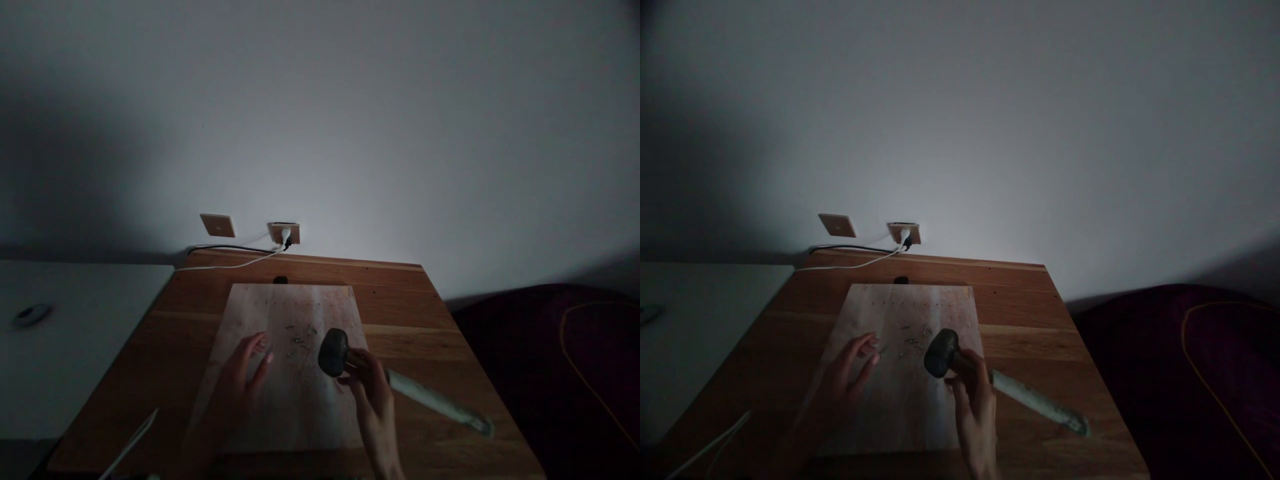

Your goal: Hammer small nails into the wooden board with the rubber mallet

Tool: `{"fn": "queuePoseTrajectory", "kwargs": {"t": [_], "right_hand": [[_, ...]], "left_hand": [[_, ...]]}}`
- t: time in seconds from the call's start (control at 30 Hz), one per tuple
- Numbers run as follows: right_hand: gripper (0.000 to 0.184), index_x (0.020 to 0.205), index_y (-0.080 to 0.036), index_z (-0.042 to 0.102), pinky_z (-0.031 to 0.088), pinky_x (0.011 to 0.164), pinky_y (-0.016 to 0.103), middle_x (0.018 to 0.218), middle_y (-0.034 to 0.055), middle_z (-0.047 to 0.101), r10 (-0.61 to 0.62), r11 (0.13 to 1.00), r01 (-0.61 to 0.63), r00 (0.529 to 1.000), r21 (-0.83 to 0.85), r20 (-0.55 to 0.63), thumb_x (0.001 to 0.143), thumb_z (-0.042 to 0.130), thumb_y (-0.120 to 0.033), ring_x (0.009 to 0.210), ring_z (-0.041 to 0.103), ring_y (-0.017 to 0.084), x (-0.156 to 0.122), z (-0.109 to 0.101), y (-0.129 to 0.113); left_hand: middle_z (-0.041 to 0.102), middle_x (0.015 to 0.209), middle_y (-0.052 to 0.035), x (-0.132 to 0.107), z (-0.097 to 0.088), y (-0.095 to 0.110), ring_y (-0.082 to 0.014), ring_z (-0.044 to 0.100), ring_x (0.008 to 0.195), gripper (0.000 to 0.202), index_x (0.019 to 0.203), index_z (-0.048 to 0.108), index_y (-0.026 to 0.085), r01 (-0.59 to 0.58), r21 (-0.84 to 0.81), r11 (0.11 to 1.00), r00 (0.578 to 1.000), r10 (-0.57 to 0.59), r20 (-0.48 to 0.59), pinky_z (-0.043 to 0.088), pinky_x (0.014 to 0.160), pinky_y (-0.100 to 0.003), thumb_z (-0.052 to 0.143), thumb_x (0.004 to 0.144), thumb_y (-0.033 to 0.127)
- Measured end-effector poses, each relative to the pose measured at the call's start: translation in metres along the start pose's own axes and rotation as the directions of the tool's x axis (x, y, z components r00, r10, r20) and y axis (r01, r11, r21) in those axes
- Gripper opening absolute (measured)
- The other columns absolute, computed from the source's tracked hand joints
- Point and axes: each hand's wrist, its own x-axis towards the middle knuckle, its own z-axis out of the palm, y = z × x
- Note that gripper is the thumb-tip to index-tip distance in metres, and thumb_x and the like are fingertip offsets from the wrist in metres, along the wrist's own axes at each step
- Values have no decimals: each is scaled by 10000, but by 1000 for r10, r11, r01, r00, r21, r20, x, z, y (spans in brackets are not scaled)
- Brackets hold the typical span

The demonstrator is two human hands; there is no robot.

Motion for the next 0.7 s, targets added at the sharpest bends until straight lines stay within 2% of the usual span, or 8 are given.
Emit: {"fn": "queuePoseTrajectory", "kwargs": {"t": [0.07, 0.17, 0.23, 0.33, 0.43, 0.57, 0.63, 0.7], "right_hand": [[363, 1318, -232, 628, 655, 844, 402, 1212, 126, 785, -24, 996, 24, 1000, 87, 1, 1010, 593, -420, 1080, 768, 288, -14, 12, -3], [359, 1338, -256, 652, 626, 943, 411, 1323, 112, 743, -77, 997, 78, 997, 31, -8, 1038, 584, -441, 1170, 733, 290, -33, 28, -8], [343, 1340, -285, 658, 575, 1049, 434, 1431, 90, 685, -112, 994, 112, 993, 1, 27, 1059, 549, -450, 1291, 668, 292, -40, 35, -8], [371, 1402, -330, 615, 499, 1149, 461, 1495, 62, 640, -137, 990, 141, 985, -30, 102, 1065, 539, -466, 1398, 586, 285, -42, 37, -5], [472, 1513, -347, 515, 521, 1126, 451, 1488, 72, 644, -114, 991, 124, 979, -51, 166, 1062, 542, -484, 1354, 625, 273, -37, 29, -1], [604, 1611, -307, 415, 567, 1059, 409, 1385, 96, 714, -25, 988, 62, 967, -138, 255, 1056, 541, -508, 1234, 706, 265, -36, 18, -4], [636, 1609, -288, 436, 613, 952, 359, 1204, 85, 788, 0, 969, 57, 973, -240, 232, 1039, 553, -545, 1038, 773, 247, -41, 16, -9], [618, 1581, -279, 484, 639, 769, 307, 1009, 57, 808, -18, 945, 80, 981, -318, 194, 1036, 542, -565, 728, 763, 201, -46, 14, -16]], "left_hand": [[745, 1196, -117, -2, 11, 22, -273, 722, 1080, 511, 1375, 586, 230, 71, -183, 981, 988, -43, 150, 579, 988, -431, 570, 986, 561], [750, 1175, -135, 2, 25, 46, -293, 721, 1095, 661, 1388, 577, 209, 247, -473, 846, 925, -59, 376, 577, 984, -436, 509, 969, 714], [744, 1189, -129, 6, 27, 54, -308, 703, 1139, 678, 1345, 613, 208, 327, -550, 768, 897, -68, 437, 564, 1005, -440, 562, 930, 742], [731, 1221, -119, 6, 23, 56, -312, 692, 1162, 654, 1317, 639, 215, 374, -573, 729, 876, -75, 477, 563, 999, -416, 769, 829, 630], [721, 1249, -116, 1, 14, 57, -314, 683, 1177, 637, 1272, 674, 214, 299, -555, 776, 895, -26, 445, 556, 1012, -399, 883, 732, 479], [730, 1242, -97, -2, 3, 66, -295, 681, 1168, 549, 1248, 702, 237, 85, -458, 885, 931, 93, 353, 544, 1030, -383, 875, 746, 376], [736, 1219, -88, -1, -2, 71, -283, 691, 1138, 508, 1243, 706, 247, 7, -409, 913, 939, 135, 318, 551, 1016, -378, 857, 775, 377], [739, 1206, -82, 1, -7, 74, -277, 696, 1123, 480, 1239, 709, 258, -48, -375, 926, 943, 166, 289, 557, 1008, -374, 846, 799, 394]]}}
